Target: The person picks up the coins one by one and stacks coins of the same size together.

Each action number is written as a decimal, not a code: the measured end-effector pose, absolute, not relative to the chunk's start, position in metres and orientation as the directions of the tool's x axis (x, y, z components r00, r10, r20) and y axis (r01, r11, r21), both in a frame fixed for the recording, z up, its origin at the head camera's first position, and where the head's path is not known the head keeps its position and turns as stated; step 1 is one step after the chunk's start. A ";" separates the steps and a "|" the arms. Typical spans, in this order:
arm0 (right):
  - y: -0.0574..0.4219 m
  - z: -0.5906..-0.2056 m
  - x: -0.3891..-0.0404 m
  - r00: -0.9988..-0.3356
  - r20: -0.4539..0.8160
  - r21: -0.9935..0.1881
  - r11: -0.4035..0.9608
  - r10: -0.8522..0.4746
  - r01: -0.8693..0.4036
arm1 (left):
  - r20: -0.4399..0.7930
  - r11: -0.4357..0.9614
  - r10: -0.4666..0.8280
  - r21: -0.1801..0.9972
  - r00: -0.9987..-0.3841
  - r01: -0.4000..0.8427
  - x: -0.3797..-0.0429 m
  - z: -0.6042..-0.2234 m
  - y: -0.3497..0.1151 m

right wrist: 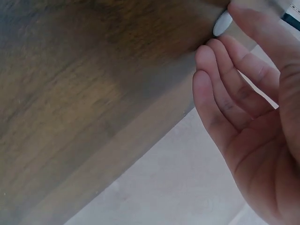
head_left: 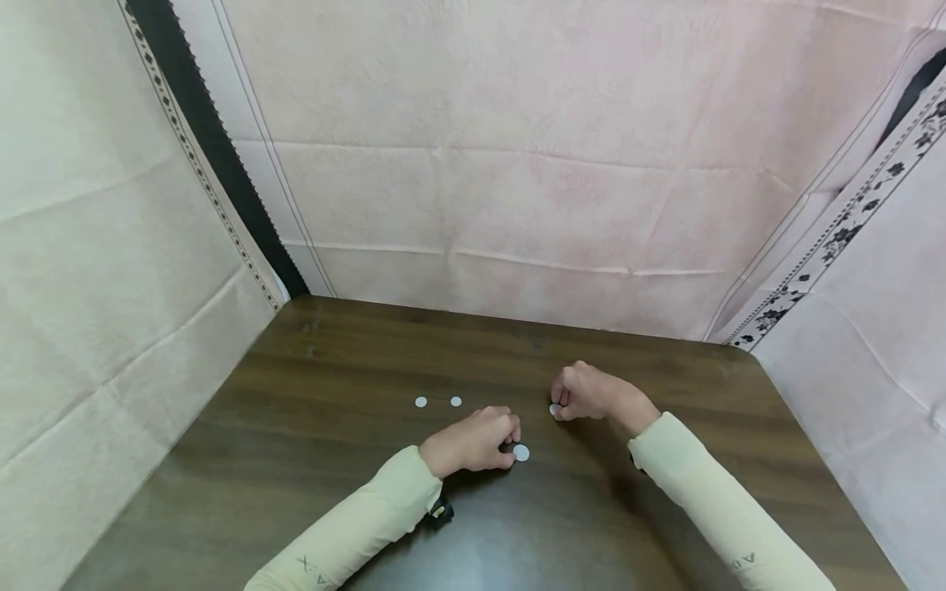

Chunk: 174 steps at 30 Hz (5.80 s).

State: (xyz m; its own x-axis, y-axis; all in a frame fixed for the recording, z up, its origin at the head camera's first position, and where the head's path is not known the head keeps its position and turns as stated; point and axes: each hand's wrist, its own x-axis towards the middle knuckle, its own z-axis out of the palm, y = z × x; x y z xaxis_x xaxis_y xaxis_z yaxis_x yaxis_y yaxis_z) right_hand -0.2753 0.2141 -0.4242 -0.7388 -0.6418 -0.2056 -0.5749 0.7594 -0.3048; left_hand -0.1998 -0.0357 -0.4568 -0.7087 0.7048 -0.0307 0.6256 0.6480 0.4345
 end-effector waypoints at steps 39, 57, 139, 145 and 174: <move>0.204 -0.416 -0.239 -0.678 -0.147 -0.316 0.684 -0.720 -0.658 | -0.026 0.657 0.697 0.423 -0.717 0.624 -0.201 -0.456 -0.035; 0.189 -0.426 -0.220 -0.616 -0.044 -0.390 0.581 -0.787 -0.715 | -0.027 0.650 0.699 0.439 -0.715 0.620 -0.199 -0.455 -0.037; 0.161 -0.436 -0.205 -0.591 -0.018 -0.348 0.560 -0.806 -0.752 | -0.040 0.632 0.712 0.470 -0.701 0.616 -0.203 -0.458 -0.039; 0.162 -0.436 -0.205 -0.594 -0.026 -0.358 0.562 -0.804 -0.746 | -0.032 0.626 0.721 0.458 -0.693 0.631 -0.203 -0.457 -0.039; 0.168 -0.436 -0.205 -0.636 -0.048 -0.391 0.601 -0.770 -0.697 | -0.009 0.613 0.736 0.435 -0.677 0.660 -0.199 -0.457 -0.040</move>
State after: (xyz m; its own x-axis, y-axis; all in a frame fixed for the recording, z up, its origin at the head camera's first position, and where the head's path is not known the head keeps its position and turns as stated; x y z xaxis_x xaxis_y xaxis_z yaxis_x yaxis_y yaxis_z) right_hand -0.2050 0.1677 -0.4362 -0.6361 -0.7701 -0.0485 -0.6973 0.6005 -0.3914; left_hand -0.1987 -0.0397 -0.4571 -0.6772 0.7358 -0.0090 0.6598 0.6126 0.4352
